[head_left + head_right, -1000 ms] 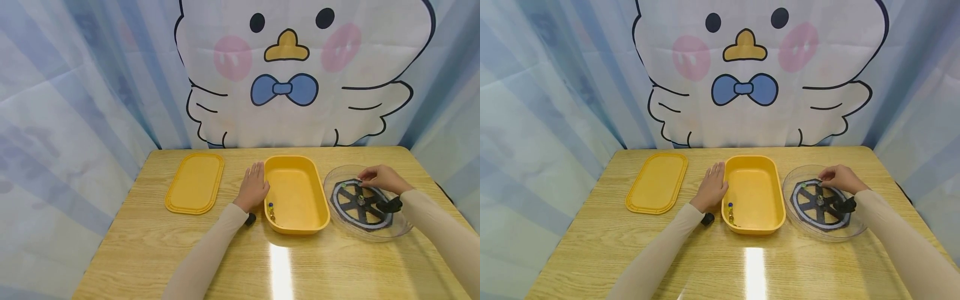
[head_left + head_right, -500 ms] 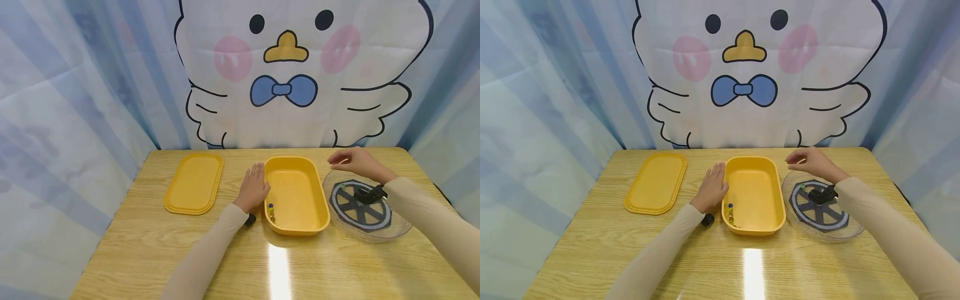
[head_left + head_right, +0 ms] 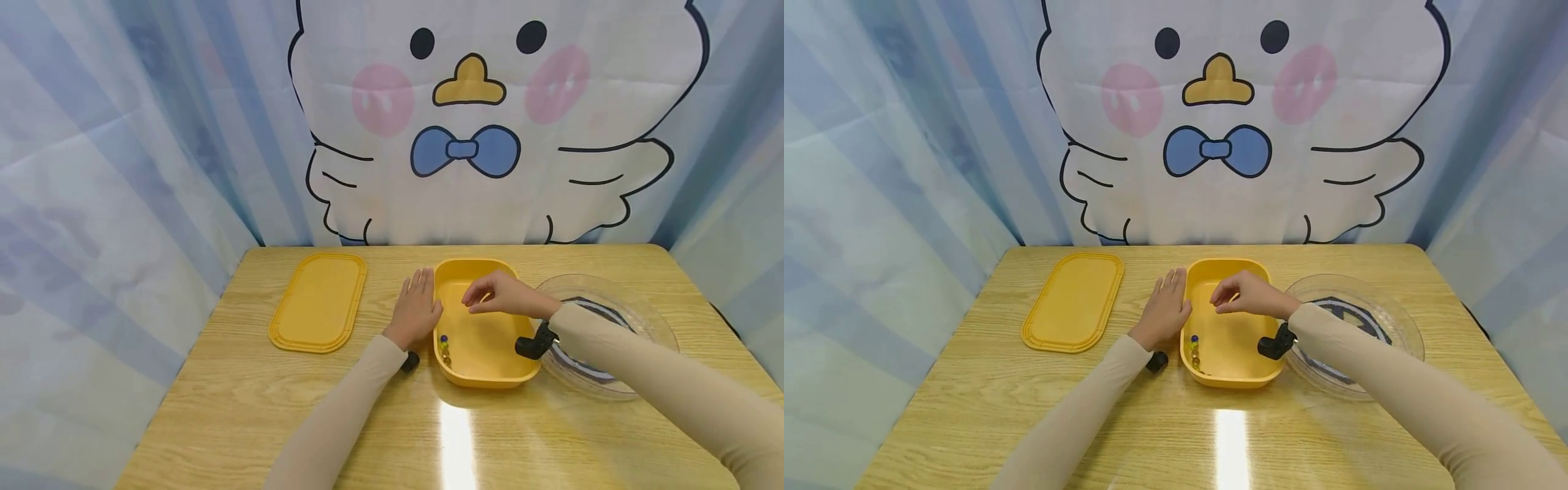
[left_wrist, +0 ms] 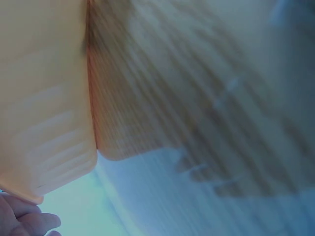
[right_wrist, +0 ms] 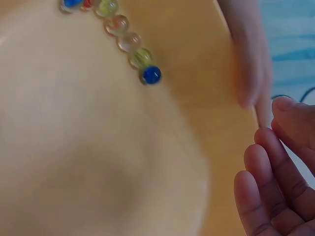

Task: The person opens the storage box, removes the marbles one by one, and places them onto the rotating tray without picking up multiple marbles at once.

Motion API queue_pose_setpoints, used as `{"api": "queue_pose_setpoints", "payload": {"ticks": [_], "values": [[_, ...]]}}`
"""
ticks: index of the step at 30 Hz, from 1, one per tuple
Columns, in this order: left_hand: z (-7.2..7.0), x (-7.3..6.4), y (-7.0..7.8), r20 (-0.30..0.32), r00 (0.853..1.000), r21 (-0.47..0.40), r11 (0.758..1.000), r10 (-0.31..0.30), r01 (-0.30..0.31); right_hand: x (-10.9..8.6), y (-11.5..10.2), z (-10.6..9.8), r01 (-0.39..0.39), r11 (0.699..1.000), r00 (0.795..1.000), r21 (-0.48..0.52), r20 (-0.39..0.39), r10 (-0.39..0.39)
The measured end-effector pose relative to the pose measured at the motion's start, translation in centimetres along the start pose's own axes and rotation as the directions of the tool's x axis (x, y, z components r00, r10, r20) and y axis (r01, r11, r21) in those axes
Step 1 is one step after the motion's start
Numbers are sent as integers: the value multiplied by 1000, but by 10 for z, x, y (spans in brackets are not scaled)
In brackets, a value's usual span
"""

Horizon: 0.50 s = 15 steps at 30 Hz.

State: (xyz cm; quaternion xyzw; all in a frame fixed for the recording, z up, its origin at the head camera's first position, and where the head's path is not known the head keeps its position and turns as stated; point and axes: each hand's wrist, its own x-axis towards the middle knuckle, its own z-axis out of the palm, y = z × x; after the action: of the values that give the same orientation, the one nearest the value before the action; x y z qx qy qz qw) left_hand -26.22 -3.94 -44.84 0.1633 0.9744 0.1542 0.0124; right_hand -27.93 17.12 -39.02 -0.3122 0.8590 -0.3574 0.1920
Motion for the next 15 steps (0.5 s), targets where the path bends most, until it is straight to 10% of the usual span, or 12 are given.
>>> {"api": "queue_pose_setpoints", "payload": {"ticks": [15], "values": [[-2, 1, -2, -19, 1000, 66, 998, 11, -9, 31, 6, 54, 96, 995, 987, 10, 131, -97]]}}
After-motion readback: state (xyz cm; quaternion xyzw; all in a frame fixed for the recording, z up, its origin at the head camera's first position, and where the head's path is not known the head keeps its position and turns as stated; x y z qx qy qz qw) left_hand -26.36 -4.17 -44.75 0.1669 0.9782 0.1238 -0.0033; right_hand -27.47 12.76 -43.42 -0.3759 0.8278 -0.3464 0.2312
